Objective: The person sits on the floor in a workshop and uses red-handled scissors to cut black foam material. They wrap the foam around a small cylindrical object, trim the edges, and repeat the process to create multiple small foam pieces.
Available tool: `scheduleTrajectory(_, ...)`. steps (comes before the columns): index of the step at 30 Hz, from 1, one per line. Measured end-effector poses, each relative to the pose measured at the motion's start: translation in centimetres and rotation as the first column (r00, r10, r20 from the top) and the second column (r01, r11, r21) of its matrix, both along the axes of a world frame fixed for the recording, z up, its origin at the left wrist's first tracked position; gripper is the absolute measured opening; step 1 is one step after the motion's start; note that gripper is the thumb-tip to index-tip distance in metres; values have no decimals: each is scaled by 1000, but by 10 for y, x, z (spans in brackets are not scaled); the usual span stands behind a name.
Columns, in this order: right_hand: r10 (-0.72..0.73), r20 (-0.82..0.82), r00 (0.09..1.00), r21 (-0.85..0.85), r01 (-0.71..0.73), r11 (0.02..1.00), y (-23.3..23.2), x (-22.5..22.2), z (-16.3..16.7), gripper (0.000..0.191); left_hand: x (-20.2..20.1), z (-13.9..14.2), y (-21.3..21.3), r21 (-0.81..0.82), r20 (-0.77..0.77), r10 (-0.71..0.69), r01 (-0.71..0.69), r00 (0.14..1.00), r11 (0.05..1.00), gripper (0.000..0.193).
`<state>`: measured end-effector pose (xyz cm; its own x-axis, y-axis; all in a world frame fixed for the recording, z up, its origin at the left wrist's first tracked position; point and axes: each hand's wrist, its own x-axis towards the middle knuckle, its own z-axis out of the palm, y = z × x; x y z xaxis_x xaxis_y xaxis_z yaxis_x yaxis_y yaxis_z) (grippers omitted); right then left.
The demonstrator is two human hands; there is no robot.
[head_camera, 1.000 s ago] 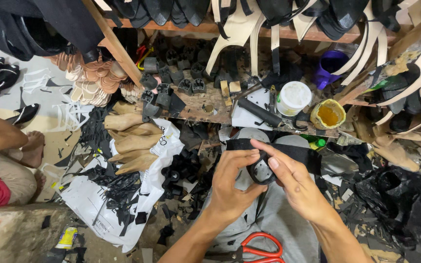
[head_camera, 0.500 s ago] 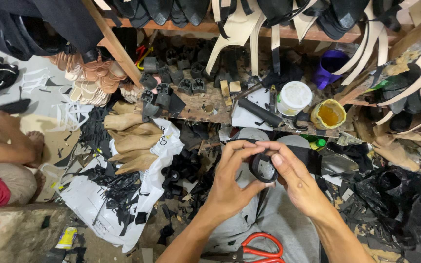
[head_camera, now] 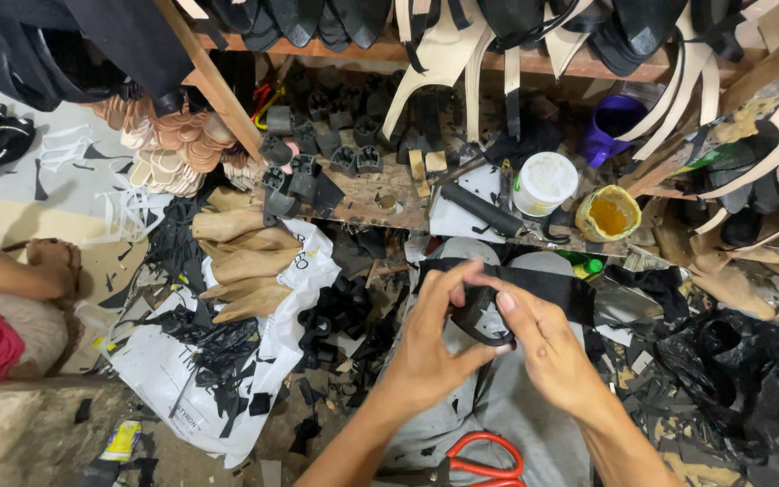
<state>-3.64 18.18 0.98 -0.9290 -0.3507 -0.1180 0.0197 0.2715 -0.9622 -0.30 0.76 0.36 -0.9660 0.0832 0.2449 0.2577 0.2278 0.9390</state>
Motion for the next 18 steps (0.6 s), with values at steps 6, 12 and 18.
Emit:
scheduleTrajectory(6, 72, -100, 992, -226, -93, 970, -2, -3, -5, 49, -4, 1, 1, -3, -111, 132, -133, 985, 991, 67)
scheduleTrajectory(12, -32, 66, 997, -129, 40, 991, -6, -2, 1, 51, -3, -3, 10, -14, -22, 302, -302, 953, 953, 65)
scheduleTrajectory(18, -16, -187, 982, -127, -8, 992, -10, -7, 1, 47, -5, -7, 4, -117, 86, 205, -195, 975, 974, 62)
